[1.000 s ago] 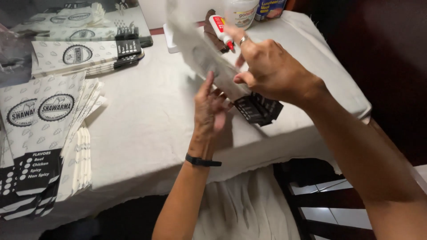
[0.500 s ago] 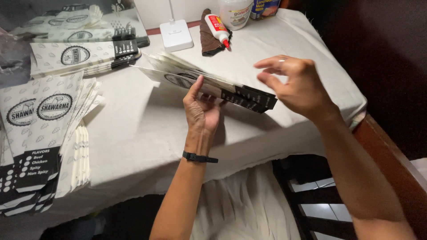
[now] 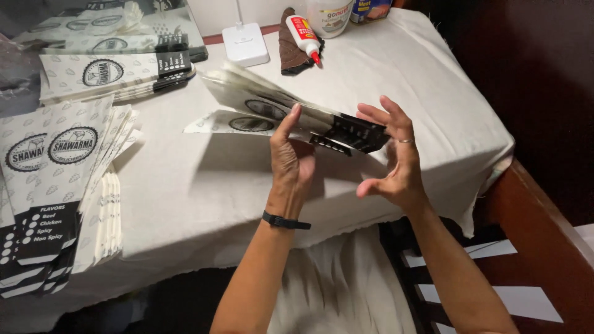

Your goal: The person is organizing and stacking paper shawarma packaging sleeves on a table.

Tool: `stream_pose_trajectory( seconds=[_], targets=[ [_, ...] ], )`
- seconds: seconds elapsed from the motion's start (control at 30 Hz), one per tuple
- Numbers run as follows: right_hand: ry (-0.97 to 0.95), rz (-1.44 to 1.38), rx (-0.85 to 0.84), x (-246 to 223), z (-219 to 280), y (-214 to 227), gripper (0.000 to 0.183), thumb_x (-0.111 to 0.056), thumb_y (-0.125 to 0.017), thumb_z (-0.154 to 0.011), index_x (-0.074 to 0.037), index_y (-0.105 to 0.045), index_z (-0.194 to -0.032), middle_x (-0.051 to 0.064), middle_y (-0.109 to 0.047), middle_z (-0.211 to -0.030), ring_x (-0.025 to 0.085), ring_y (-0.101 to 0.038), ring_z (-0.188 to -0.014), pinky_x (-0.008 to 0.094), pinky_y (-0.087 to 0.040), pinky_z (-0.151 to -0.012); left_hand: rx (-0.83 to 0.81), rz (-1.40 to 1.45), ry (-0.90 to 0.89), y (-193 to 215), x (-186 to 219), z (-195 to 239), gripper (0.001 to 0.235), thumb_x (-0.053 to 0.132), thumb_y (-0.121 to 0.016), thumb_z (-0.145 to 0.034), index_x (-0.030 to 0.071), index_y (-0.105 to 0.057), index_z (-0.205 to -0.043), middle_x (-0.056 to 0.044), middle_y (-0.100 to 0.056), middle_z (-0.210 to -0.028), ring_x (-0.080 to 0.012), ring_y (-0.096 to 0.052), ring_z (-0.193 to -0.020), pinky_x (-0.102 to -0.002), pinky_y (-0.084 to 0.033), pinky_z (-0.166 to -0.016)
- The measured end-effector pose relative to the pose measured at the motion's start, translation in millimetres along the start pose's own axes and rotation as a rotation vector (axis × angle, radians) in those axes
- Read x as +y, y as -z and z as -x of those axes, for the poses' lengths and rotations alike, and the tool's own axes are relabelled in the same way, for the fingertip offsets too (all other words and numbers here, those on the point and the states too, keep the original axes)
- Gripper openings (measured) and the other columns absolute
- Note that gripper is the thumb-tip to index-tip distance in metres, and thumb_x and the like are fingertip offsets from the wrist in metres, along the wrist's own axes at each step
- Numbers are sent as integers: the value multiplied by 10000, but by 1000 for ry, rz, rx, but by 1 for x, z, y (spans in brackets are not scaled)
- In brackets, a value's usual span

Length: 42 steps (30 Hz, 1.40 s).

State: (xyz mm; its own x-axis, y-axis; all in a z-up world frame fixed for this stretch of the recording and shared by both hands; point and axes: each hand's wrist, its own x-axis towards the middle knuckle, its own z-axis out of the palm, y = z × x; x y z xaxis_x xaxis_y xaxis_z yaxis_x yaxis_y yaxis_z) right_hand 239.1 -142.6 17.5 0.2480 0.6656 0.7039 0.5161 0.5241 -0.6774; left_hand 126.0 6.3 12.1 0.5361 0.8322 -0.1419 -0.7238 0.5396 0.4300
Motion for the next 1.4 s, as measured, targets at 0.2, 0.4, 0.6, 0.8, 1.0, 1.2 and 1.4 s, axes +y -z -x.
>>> stream_pose_trajectory(
  seconds=[0.2, 0.4, 0.6, 0.8, 1.0, 1.2, 1.4],
  targets=[
    [-110, 75, 219, 21, 0, -36, 1223, -150, -1003, -717, -92, -167, -1608, 239, -510, -1468, 409, -570, -1334, 546, -509, -1113, 3, -107, -7, -6, -16, 13, 556, 280, -834, -813, -50, -632, -1213, -319, -545, -1275, -355, -478, -1172, -591, -291, -1103],
    [-196, 82, 408, 49, -11, -38, 501, 25, -962, -734, -100, -721, -1155, 79, -756, -985, 188, -747, -873, 303, -638, -705, -95, -75, -35, 22, -25, 3, 592, 265, -819, -880, -33, -617, -1350, -128, -440, -1241, -302, -321, -1285, -620, -148, -1166],
    [-252, -112, 316, 43, -26, 18, 548, 114, -961, -637, -8, -689, -1097, 108, -699, -846, 149, -701, -702, 303, -639, -596, -34, -440, -479, 25, 61, 51, 692, 148, -868, -825, 122, -581, -1455, -42, -664, -1306, -185, -602, -1170, -463, -353, -1074],
    [-319, -64, 134, 51, -18, 28, 594, 43, -985, -599, -78, -731, -1122, 61, -725, -960, 112, -672, -853, 260, -581, -785, -115, -1120, -730, 65, 101, 43, 1265, 148, -1074, -530, 18, -334, -1547, -234, -499, -1400, -312, -479, -1358, -464, -279, -1209],
    [-258, -300, 238, 48, -11, 44, 313, 10, -812, -853, 24, -619, -1099, 198, -702, -1155, 273, -733, -1105, 331, -594, -972, -85, -1152, -611, 59, 89, 38, 806, 103, -1030, -542, 46, -665, -1258, -113, -736, -1120, -183, -681, -1095, -368, -478, -1060],
    [-100, -16, 443, 54, -5, 65, 203, 90, -849, -923, 49, -672, -1015, 186, -691, -1003, 209, -716, -926, 308, -618, -879, -102, -1165, -596, 59, 81, 33, 674, 91, -1034, -583, 73, -669, -1149, -87, -763, -1027, -136, -713, -984, -341, -562, -952],
    [-103, 140, 413, 40, 1, 70, 252, 91, -811, -985, 94, -676, -1198, 152, -664, -880, 150, -663, -839, 298, -589, -846, -97, -1161, -613, 58, 71, 34, 725, 103, -1037, -586, 62, -650, -1198, -112, -737, -1057, -186, -678, -1011, -385, -536, -970]
  ],
)
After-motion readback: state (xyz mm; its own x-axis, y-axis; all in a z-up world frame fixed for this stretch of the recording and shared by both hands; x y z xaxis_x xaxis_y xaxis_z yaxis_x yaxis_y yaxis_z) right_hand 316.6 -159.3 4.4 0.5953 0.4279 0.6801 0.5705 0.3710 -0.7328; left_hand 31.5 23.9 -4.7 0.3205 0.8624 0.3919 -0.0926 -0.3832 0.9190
